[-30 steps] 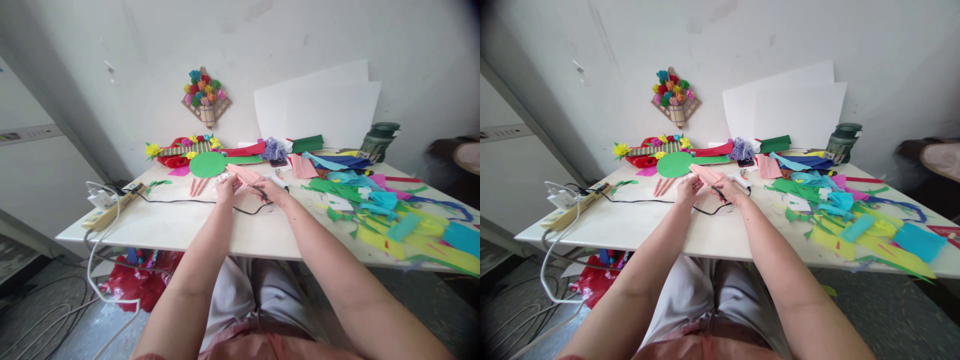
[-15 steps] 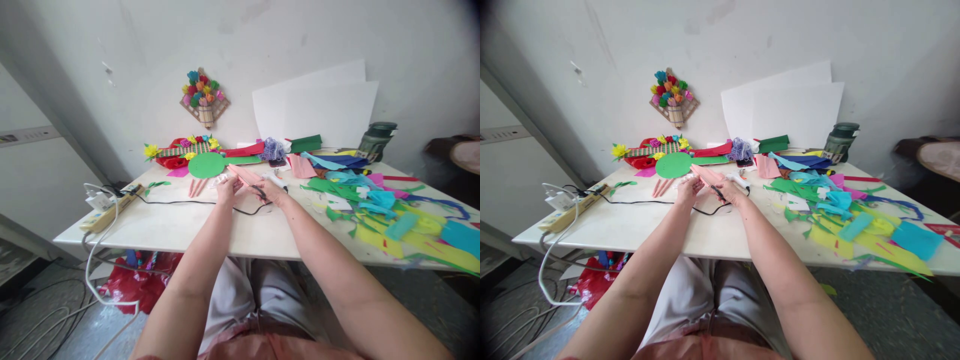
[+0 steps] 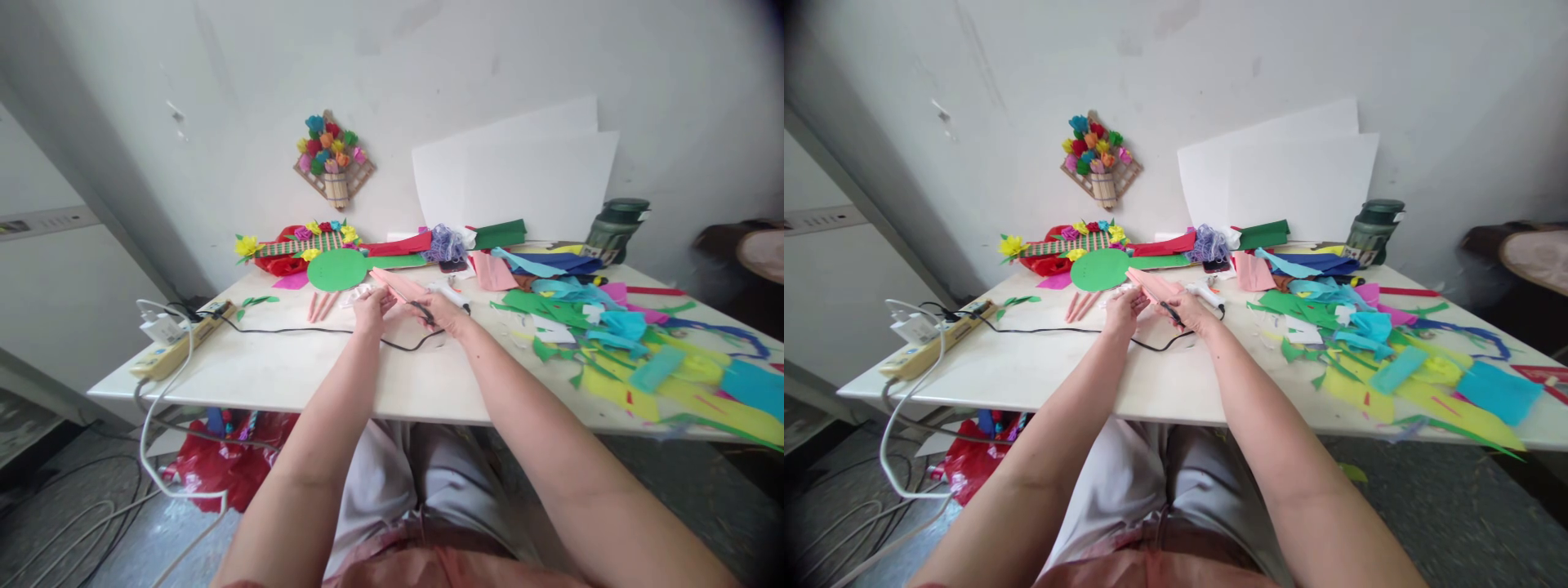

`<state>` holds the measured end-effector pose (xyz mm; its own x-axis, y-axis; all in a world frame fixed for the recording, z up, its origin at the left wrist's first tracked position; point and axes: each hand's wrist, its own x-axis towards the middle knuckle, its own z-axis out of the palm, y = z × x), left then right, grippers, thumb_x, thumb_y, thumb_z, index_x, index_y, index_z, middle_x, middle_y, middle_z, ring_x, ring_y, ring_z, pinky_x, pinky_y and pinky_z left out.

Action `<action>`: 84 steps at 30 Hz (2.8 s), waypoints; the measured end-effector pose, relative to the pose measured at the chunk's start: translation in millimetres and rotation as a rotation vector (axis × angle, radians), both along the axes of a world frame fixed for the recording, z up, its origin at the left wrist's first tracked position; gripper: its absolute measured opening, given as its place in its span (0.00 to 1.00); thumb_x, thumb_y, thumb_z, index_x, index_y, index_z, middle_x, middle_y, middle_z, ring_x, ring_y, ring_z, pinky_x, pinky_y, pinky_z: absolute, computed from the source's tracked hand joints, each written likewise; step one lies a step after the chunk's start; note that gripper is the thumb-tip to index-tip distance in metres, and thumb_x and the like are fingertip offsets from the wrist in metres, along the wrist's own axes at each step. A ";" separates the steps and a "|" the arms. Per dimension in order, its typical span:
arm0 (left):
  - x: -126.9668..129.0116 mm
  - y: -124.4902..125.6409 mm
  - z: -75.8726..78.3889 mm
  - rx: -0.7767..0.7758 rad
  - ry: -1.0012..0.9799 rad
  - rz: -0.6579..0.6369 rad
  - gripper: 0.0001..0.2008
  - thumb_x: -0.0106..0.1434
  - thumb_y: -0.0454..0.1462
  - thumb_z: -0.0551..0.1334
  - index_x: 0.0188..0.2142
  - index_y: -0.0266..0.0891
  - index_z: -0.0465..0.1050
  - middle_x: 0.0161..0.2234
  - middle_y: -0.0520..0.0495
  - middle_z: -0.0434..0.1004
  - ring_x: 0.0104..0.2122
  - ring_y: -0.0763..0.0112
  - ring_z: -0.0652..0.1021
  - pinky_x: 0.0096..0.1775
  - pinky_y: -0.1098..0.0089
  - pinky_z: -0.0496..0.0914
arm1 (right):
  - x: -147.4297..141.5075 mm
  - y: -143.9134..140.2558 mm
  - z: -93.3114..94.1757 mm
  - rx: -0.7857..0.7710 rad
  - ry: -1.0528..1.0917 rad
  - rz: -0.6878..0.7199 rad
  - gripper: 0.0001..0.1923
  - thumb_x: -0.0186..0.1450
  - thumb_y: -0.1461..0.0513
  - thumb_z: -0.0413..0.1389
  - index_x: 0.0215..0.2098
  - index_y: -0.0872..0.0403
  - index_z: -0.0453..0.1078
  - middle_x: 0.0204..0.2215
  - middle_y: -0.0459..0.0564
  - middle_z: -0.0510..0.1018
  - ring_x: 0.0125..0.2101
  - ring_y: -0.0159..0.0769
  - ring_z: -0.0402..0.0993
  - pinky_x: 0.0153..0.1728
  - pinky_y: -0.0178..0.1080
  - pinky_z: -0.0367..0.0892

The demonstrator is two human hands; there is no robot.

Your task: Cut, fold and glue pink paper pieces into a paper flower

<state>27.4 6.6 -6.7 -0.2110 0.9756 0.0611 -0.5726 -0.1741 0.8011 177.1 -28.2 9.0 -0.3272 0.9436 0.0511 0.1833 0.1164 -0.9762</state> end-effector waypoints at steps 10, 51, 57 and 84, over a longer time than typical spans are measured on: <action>1.8 -2.3 4.9 -0.003 0.013 0.048 0.12 0.41 0.34 0.70 0.21 0.34 0.66 0.18 0.50 0.71 0.19 0.75 0.74 0.30 0.70 0.72 | -0.6 -4.3 4.1 0.015 -0.007 0.020 0.16 0.55 0.52 0.60 0.27 0.58 0.68 0.13 0.39 0.64 0.11 0.21 0.56 0.11 0.28 0.53; 0.7 -1.7 3.8 0.019 0.034 0.080 0.11 0.41 0.35 0.68 0.20 0.34 0.67 0.17 0.50 0.71 0.19 0.75 0.74 0.30 0.69 0.73 | 1.1 11.5 -8.9 0.128 0.024 0.072 0.17 0.54 0.52 0.59 0.28 0.59 0.71 0.14 0.39 0.62 0.12 0.22 0.55 0.10 0.28 0.50; -0.3 -1.7 4.8 0.001 0.021 0.062 0.11 0.43 0.36 0.68 0.22 0.34 0.67 0.18 0.49 0.71 0.19 0.74 0.74 0.29 0.69 0.73 | 0.8 10.4 -7.8 0.104 0.032 0.051 0.15 0.52 0.54 0.60 0.30 0.59 0.73 0.14 0.40 0.63 0.12 0.23 0.56 0.10 0.28 0.51; -3.9 -0.2 4.2 -0.002 0.108 0.087 0.10 0.42 0.36 0.66 0.21 0.34 0.67 0.16 0.52 0.68 0.16 0.78 0.69 0.23 0.74 0.67 | -0.4 -10.4 10.1 -0.014 -0.009 0.020 0.13 0.56 0.56 0.61 0.27 0.59 0.68 0.11 0.39 0.64 0.10 0.21 0.55 0.10 0.26 0.51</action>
